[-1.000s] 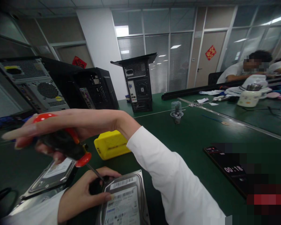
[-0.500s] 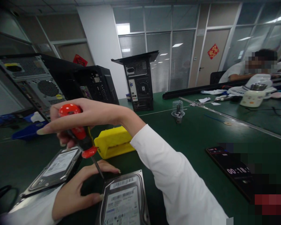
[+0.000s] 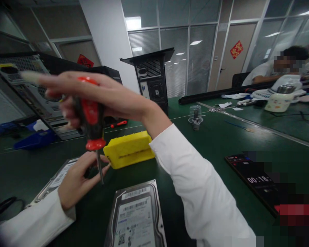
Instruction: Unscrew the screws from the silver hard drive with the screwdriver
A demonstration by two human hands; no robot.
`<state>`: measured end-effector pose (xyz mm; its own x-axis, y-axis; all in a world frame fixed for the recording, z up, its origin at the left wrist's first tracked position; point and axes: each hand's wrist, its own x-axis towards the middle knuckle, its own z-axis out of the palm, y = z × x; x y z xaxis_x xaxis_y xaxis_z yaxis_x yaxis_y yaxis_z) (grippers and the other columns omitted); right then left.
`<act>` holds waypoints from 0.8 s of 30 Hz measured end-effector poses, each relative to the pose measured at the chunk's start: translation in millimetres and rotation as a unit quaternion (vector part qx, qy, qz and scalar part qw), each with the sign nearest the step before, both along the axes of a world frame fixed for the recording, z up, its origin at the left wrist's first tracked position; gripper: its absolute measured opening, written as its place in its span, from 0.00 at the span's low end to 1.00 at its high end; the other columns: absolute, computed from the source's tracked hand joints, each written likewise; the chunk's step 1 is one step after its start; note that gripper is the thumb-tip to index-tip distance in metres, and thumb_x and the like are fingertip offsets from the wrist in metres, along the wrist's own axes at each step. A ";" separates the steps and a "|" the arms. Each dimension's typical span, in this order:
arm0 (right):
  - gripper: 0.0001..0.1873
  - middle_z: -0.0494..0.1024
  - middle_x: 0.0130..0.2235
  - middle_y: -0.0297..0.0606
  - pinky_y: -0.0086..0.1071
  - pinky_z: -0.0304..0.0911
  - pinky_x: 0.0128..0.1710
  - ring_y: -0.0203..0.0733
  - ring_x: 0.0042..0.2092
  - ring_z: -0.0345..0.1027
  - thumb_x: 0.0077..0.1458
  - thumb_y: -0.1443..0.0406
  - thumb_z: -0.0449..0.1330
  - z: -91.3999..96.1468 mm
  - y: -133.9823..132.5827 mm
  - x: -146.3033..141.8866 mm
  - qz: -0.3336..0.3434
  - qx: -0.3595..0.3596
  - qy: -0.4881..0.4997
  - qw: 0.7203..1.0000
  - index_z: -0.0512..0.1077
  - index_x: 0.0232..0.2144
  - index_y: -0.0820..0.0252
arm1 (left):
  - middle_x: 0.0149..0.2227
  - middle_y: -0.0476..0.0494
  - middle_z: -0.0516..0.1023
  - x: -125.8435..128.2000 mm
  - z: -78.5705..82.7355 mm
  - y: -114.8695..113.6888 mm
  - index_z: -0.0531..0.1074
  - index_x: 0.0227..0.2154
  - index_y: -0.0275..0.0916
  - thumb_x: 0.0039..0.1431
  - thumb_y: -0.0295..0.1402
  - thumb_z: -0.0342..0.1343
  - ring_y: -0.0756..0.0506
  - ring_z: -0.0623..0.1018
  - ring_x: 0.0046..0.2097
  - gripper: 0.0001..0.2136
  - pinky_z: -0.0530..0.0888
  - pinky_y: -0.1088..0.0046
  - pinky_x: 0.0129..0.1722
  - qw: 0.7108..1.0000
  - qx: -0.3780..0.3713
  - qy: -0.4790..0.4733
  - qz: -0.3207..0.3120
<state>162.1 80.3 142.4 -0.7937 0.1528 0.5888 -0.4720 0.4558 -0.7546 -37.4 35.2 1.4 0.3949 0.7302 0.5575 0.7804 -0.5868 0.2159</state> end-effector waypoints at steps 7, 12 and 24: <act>0.08 0.57 0.25 0.27 0.18 0.61 0.27 0.21 0.24 0.56 0.62 0.62 0.42 25.9 -11.9 60.5 -0.344 -0.025 0.100 0.933 0.55 0.36 0.62 | 0.33 0.48 0.65 -9.7 -7.0 20.2 0.55 0.41 0.38 0.53 0.43 0.53 0.48 0.69 0.33 0.19 0.68 0.72 0.29 0.992 -0.086 -0.069 0.063; 0.17 0.67 0.28 0.34 0.21 0.61 0.27 0.28 0.29 0.63 0.48 0.59 0.61 12.1 6.0 67.7 -0.492 0.005 -0.215 0.844 0.65 0.32 0.69 | 0.34 0.48 0.69 -6.1 -2.8 18.9 0.56 0.41 0.38 0.57 0.42 0.49 0.48 0.71 0.34 0.15 0.67 0.73 0.30 0.984 -0.166 -0.057 0.027; 0.19 0.66 0.46 0.43 0.37 0.64 0.46 0.37 0.46 0.63 0.58 0.59 0.51 -71.1 70.0 58.7 -0.561 -0.070 -0.573 0.594 0.63 0.47 0.67 | 0.41 0.42 0.74 -21.8 1.5 25.0 0.64 0.41 0.38 0.58 0.46 0.46 0.44 0.75 0.40 0.17 0.71 0.67 0.39 0.980 -0.201 -0.002 -0.011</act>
<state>220.9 150.3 71.3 -0.0132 0.9474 -0.3199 0.9284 -0.1071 -0.3557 -59.2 60.2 2.9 0.4111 0.8826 0.2281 0.7678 -0.4701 0.4353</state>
